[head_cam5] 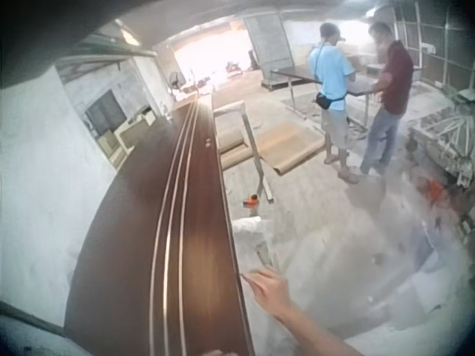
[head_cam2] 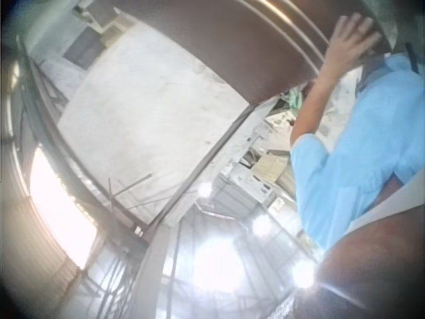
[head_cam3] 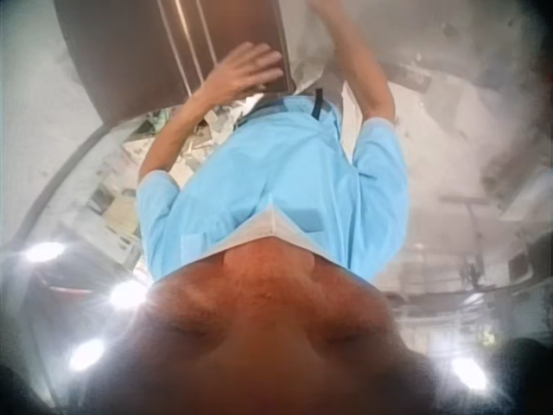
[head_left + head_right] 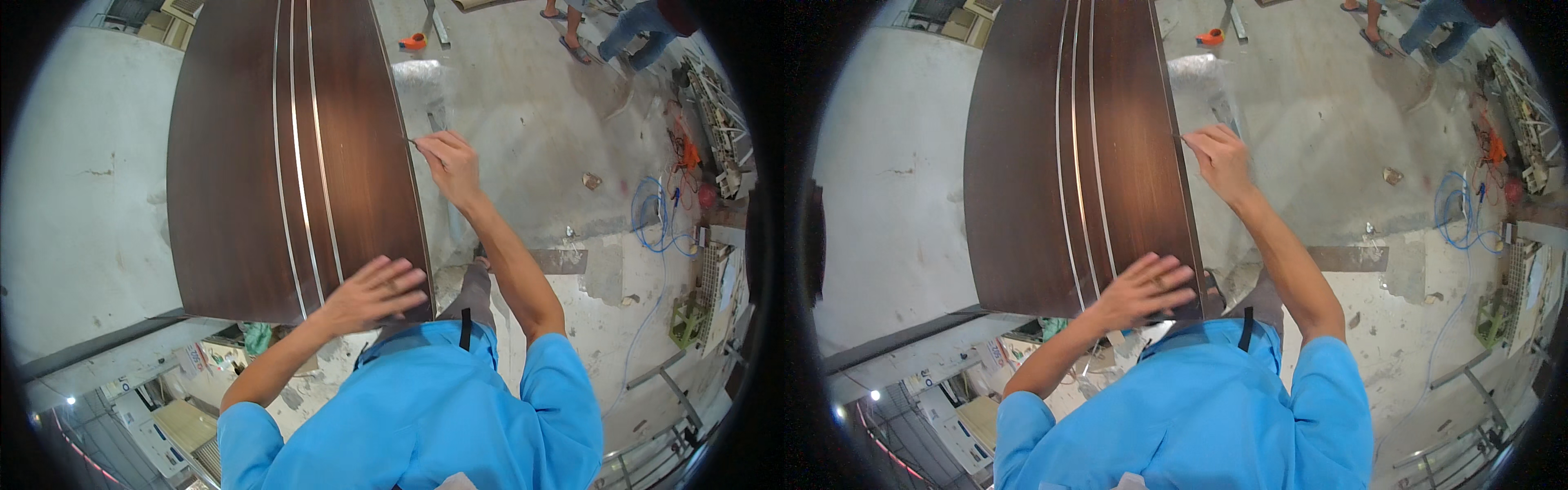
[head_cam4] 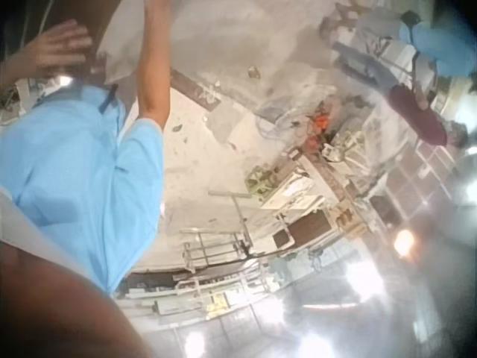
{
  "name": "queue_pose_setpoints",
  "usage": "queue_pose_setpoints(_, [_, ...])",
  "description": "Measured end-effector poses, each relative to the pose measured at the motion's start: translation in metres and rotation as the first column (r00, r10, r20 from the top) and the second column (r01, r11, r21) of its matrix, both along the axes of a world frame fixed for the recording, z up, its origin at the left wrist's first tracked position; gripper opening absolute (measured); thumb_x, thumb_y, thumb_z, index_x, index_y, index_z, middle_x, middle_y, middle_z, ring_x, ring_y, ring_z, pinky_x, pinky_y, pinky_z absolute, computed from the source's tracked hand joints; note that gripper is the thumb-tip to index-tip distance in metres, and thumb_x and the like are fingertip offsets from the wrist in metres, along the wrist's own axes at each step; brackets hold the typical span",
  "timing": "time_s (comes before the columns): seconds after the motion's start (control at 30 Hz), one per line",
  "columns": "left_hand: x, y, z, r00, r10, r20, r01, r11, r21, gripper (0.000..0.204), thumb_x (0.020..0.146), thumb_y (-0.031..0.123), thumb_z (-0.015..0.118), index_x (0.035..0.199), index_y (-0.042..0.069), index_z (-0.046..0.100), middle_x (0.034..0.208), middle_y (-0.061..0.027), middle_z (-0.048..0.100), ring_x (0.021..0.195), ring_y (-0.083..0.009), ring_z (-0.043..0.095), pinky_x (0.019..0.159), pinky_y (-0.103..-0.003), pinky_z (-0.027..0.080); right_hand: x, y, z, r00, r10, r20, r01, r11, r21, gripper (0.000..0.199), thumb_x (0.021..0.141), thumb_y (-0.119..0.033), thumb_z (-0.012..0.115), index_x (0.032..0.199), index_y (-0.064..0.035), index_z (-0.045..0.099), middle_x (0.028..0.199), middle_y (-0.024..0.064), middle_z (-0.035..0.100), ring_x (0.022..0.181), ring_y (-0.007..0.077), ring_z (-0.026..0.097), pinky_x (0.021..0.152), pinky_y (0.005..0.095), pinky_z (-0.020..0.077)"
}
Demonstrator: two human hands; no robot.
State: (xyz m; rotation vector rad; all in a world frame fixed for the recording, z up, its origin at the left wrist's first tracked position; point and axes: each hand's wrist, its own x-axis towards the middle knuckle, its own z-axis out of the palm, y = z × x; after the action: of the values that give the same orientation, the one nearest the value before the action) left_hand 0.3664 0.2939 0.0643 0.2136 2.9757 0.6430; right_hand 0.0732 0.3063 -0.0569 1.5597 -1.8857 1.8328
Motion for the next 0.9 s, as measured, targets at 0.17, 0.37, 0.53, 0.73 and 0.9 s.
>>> queue_pose_setpoints(0.17, [0.056,-0.051,0.003,0.863,0.500,-0.076,-0.504,0.835,-0.222,0.063,0.086,0.009,0.076,0.146,0.019,0.062,0.159,-0.0085,0.051,0.154,-0.0327,0.037,0.126,-0.054,0.026,0.057,0.102,0.029,0.987,0.075,-0.141,-0.068,0.996,0.053,0.026,0.077,0.005,0.072,0.102,-0.0013,0.076,0.092,0.0120,0.073,0.081,0.0304,0.067,0.073,0.0414,0.0551])
queue_pose_setpoints(0.37, [0.073,-0.068,-0.012,0.705,0.681,-0.198,-0.709,0.687,-0.161,0.048,0.101,0.013,0.062,0.149,0.019,0.059,0.160,-0.0048,0.050,0.152,-0.0286,0.039,0.127,-0.049,0.025,0.069,0.151,0.064,0.948,0.209,-0.238,-0.148,0.957,0.248,0.039,0.074,0.006,0.067,0.111,-0.0032,0.074,0.103,0.0140,0.072,0.091,0.0332,0.068,0.082,0.0416,0.0564])
queue_pose_setpoints(0.53, [0.072,-0.067,-0.019,0.691,0.684,-0.233,-0.721,0.677,-0.150,0.046,0.104,0.017,0.059,0.150,0.021,0.058,0.160,-0.0022,0.050,0.152,-0.0263,0.039,0.127,-0.048,0.026,0.029,0.085,0.086,0.917,0.129,-0.377,-0.004,0.950,0.313,0.040,0.077,0.002,0.067,0.116,-0.0036,0.074,0.102,0.0113,0.073,0.093,0.0340,0.067,0.085,0.0482,0.0551])
queue_pose_setpoints(0.73, [0.072,-0.067,-0.019,0.662,0.700,-0.269,-0.741,0.666,-0.090,0.042,0.105,0.018,0.059,0.147,0.020,0.061,0.157,-0.0006,0.054,0.151,-0.0250,0.042,0.127,-0.047,0.028,0.050,0.119,0.112,0.808,0.387,-0.444,-0.174,0.877,0.448,0.038,0.074,0.003,0.068,0.111,-0.0020,0.074,0.099,0.0113,0.072,0.089,0.0327,0.067,0.083,0.0433,0.0561])
queue_pose_setpoints(0.9, [0.074,-0.066,-0.020,0.641,0.710,-0.290,-0.752,0.657,-0.053,0.040,0.105,0.020,0.059,0.145,0.019,0.063,0.155,-0.0001,0.056,0.149,-0.0239,0.044,0.126,-0.047,0.029,0.040,0.103,0.089,0.815,0.254,-0.521,-0.087,0.942,0.324,0.036,0.072,0.003,0.069,0.108,-0.0006,0.074,0.097,0.0106,0.073,0.085,0.0334,0.066,0.076,0.0419,0.0565])
